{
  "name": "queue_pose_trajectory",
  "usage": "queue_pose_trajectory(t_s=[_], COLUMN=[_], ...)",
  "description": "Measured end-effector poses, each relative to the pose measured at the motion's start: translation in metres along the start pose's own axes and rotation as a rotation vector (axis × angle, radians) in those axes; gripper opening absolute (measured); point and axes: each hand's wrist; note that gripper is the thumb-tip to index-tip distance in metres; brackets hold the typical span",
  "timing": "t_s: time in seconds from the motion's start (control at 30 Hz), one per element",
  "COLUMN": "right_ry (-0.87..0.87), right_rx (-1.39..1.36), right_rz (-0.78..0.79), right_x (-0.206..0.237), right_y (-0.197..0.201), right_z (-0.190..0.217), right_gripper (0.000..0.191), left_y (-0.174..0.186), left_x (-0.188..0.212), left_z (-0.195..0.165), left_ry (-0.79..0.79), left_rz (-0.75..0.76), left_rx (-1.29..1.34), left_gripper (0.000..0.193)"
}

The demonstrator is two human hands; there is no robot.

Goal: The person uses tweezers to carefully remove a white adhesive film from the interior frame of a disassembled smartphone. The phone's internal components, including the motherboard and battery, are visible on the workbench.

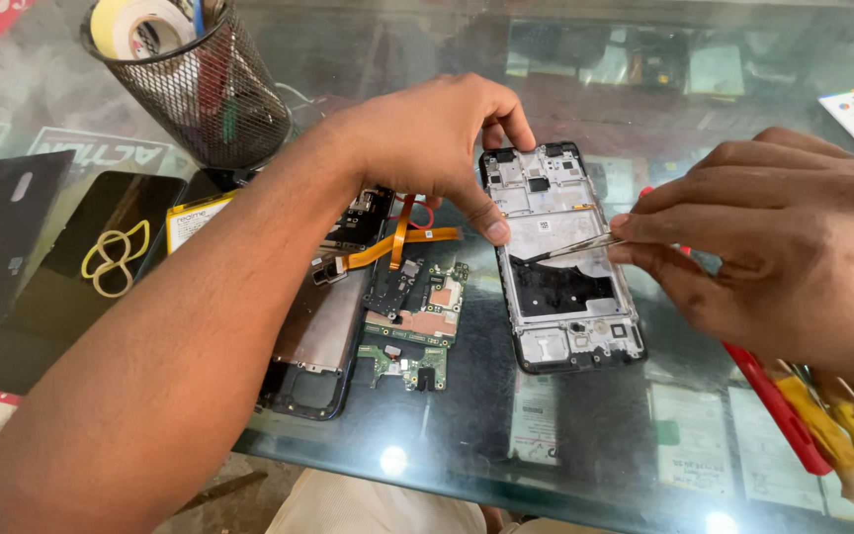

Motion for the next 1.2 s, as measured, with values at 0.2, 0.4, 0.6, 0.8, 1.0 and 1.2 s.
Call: queue_pose_trajectory(t_s=[0.2,0.4,0.6,0.8,1.0,1.2], right_ry=[-0.2,0.261,0.561,0.177,-0.601,-0.425], right_rx=[-0.015,0.207,0.279,0.037,-0.188,-0.124], right_rz=[0.084,0.047,0.013,-0.009,0.149,0.078], right_x=[0.006,0.011,0.007,0.006,0.006,0.003], right_y=[-0.008,-0.001,0.009,-0.005,-0.003,-0.012], right_z=[-0.005,-0.02,-0.024,-0.02,-0.005,0.003], right_gripper=[0.025,0.034,0.03,0.013,0.009,0.01], left_y=[-0.004,-0.005,-0.004,-0.006,-0.008,-0.008], left_x=[-0.003,-0.005,-0.004,-0.003,-0.004,-0.003], left_z=[-0.001,0.0,-0.003,-0.007,-0.01,-0.011], left_ry=[-0.016,-0.05,-0.027,-0.007,0.035,-0.013], left_rz=[0.007,-0.02,0.019,-0.001,0.003,-0.017], left_rx=[0.031,0.01,0.025,-0.029,-0.03,-0.032], left_gripper=[0.08,0.08,0.083,0.086,0.083,0.086])
Point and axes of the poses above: each hand's wrist, its own x-axis away from the middle knuckle, its own y-axis out of the back of the hand, z = x × y, and after that the axes turned 4 degrees about -z, right-handed
